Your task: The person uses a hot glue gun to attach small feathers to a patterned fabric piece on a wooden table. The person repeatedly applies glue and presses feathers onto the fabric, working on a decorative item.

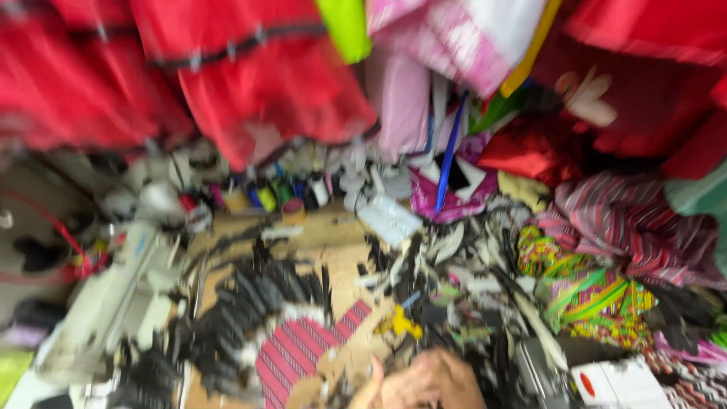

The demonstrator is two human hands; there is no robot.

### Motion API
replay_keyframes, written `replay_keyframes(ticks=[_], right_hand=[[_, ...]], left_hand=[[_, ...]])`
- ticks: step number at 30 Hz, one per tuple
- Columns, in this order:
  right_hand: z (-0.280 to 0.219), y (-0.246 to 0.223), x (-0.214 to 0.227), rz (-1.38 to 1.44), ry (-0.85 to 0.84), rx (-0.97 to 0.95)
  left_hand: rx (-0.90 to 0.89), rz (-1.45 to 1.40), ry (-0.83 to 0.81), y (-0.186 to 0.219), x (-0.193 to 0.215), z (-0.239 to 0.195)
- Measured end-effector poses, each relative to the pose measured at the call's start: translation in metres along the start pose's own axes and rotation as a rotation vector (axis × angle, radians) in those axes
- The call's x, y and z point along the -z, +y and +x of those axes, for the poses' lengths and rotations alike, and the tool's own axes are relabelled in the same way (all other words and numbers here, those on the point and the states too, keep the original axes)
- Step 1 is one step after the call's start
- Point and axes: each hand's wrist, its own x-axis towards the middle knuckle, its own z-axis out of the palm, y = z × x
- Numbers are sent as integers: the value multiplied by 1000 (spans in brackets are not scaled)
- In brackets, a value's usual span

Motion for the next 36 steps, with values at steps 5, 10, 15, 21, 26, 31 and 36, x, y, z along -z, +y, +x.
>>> replay_keyframes(ticks=[5, 10, 15, 21, 26, 31, 36], right_hand=[[-14, 39, 5, 599, -201, -8], [-21, 70, 24, 666, 11, -113], [-46, 19, 20, 425, -22, -347], [-45, 47, 18, 234, -180, -275], [-41, 79, 38, -320, -311, -276], [-27, 94, 40, -696, -397, -166], [-12, 89, 26, -691, -520, 31]], left_hand=[[-110, 182, 72, -4, -51, -12], [-5, 527, 48, 3, -95, -24], [33, 582, -69, -3, -92, -35], [-176, 570, 125, -27, -59, -64], [-340, 613, 1030, -43, 17, -112], [-496, 171, 1417, -95, 82, -174], [-339, 405, 1870, -132, 118, -206]])
